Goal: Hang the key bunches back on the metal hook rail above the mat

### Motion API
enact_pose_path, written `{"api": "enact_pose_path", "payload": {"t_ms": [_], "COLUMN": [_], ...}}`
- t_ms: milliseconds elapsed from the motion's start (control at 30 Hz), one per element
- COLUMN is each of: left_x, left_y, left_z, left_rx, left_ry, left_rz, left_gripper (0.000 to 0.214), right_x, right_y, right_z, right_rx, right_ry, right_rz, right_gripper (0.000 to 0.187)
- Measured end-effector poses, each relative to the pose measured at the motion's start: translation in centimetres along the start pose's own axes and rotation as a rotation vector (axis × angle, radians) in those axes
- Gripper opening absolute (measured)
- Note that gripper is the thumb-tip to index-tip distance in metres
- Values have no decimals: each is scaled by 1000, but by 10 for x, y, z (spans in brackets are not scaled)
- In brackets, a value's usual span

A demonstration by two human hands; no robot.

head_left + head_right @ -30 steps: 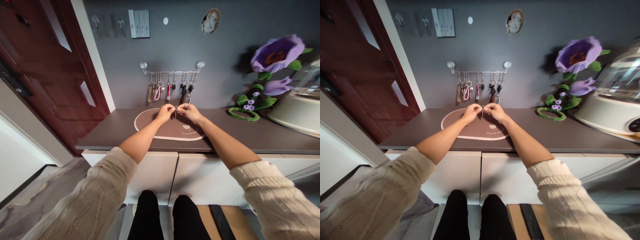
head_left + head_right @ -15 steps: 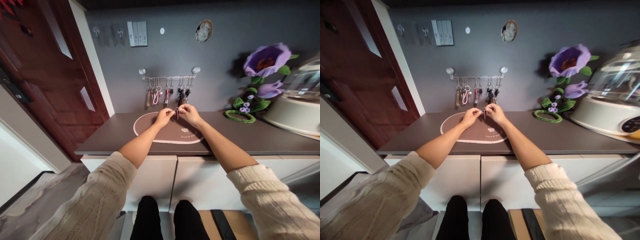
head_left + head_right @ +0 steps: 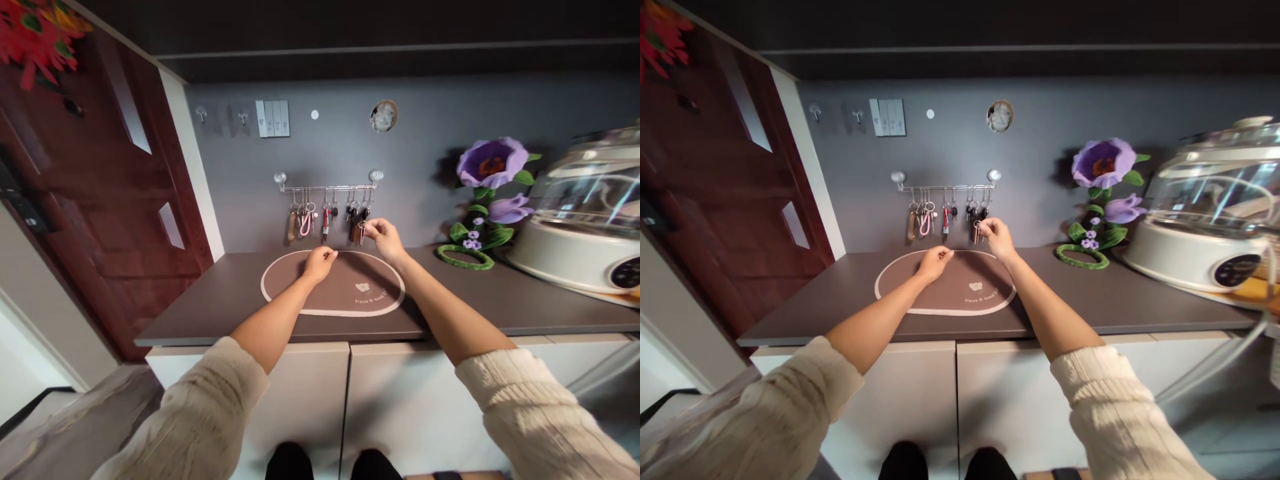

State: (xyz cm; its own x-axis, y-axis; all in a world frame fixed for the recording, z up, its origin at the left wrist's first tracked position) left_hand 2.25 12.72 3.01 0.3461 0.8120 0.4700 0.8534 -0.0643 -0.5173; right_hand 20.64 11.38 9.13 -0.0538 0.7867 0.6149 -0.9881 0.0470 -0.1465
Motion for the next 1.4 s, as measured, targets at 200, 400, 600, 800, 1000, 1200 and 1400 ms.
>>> {"api": "enact_pose_path", "payload": {"t_ms": [200, 400, 600, 800, 1000, 1200, 1400], "left_x": [1, 0, 0, 0, 0, 1, 1], "left_y": [3, 5, 4, 5, 6, 7, 7], "left_z": [4, 5, 7, 7, 8, 10, 7], "left_rx": [10, 3, -33, -44, -41, -42, -26], "left_ry": [-31, -60, -74, -80, -66, -65, -72], "left_rz": [3, 12, -1, 6, 0, 1, 7], "left_gripper": [20, 20, 20, 20, 20, 20, 20], "right_x": [13, 28, 40, 52, 60, 67, 68], "right_y": [-19, -31, -39, -43, -47, -49, -49], "right_z": [6, 10, 4, 1, -3, -10, -16], "right_rx": [90, 169, 185, 170, 187, 179, 158], "right_ry": [58, 117, 226, 273, 340, 397, 403], "right_rz": [-94, -130, -177, -202, -290, -322, -306], "right_gripper": [19, 15, 8, 8, 11, 12, 11]}}
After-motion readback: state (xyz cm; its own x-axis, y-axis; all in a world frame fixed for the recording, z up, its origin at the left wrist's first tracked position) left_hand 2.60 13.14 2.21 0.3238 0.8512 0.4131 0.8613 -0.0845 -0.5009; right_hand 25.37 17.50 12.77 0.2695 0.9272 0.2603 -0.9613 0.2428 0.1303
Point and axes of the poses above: each hand's wrist, its own x-axis towards the middle knuckle, its own y-axis out of the palm, z = x × y, the point moved 8 cm from there along x, towards the middle knuckle, and after that the axes turned 11 degrees about z, right-handed, at the moved point
